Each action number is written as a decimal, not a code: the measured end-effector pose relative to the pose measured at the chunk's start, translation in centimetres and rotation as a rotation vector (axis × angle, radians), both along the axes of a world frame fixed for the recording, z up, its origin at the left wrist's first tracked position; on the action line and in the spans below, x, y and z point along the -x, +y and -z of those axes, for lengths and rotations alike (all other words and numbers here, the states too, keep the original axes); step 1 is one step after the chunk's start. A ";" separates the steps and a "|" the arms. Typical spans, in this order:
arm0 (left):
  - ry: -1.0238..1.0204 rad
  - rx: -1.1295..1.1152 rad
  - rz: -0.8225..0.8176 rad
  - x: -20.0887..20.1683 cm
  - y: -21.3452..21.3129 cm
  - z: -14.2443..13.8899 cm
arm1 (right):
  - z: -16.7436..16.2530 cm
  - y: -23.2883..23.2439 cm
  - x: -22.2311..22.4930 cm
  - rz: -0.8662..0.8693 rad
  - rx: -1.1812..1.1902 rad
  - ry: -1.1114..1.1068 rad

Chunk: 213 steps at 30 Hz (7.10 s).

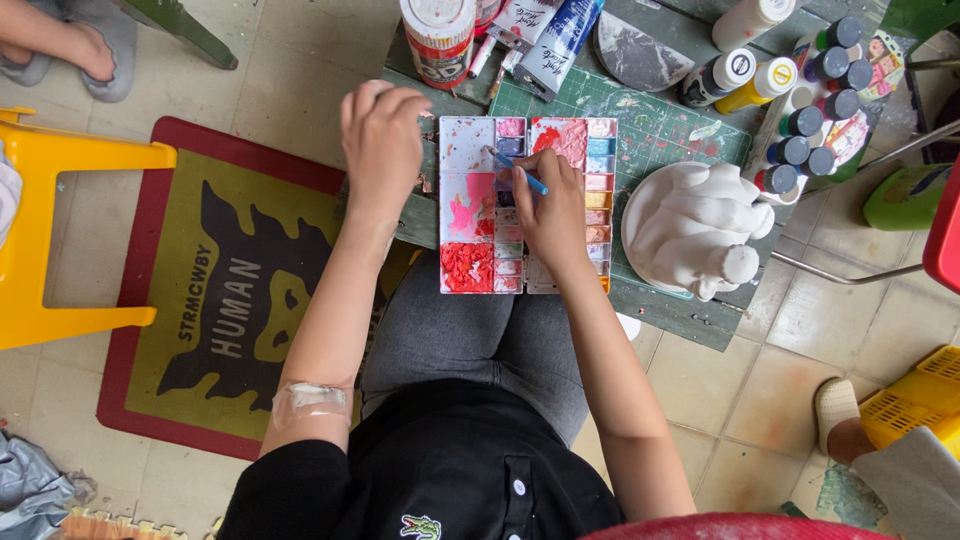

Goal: The person sits at a work table and paints a white plaster figurine. They move a palette of watercolor paints onto the table, mix and load colors with a brush, and apply paint to the figurine, dipping the brush into different palette wells as they work.

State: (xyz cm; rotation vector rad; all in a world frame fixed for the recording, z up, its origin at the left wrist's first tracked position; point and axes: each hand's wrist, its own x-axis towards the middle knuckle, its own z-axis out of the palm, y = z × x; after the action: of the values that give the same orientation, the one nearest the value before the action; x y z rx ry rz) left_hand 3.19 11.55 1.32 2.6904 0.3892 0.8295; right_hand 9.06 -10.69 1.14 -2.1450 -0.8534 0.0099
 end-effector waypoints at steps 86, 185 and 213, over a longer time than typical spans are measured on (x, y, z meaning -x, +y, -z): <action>0.043 0.106 0.279 2.7 -1.1 1.3 | -1.5 -2.0 0.1 -0.106 -0.053 0.208; 0.196 0.162 0.442 1.8 -2.0 1.4 | -1.8 -4.4 -0.7 0.194 0.077 -0.097; 0.040 0.218 0.317 0.9 -5.8 2.5 | -1.3 -1.2 1.8 0.084 0.141 -0.310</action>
State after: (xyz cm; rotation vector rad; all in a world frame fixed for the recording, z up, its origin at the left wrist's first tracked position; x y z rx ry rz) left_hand 2.27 5.76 -1.21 2.4790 0.0528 0.6042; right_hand 7.23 -11.85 2.46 -2.3505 -0.9605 -0.3214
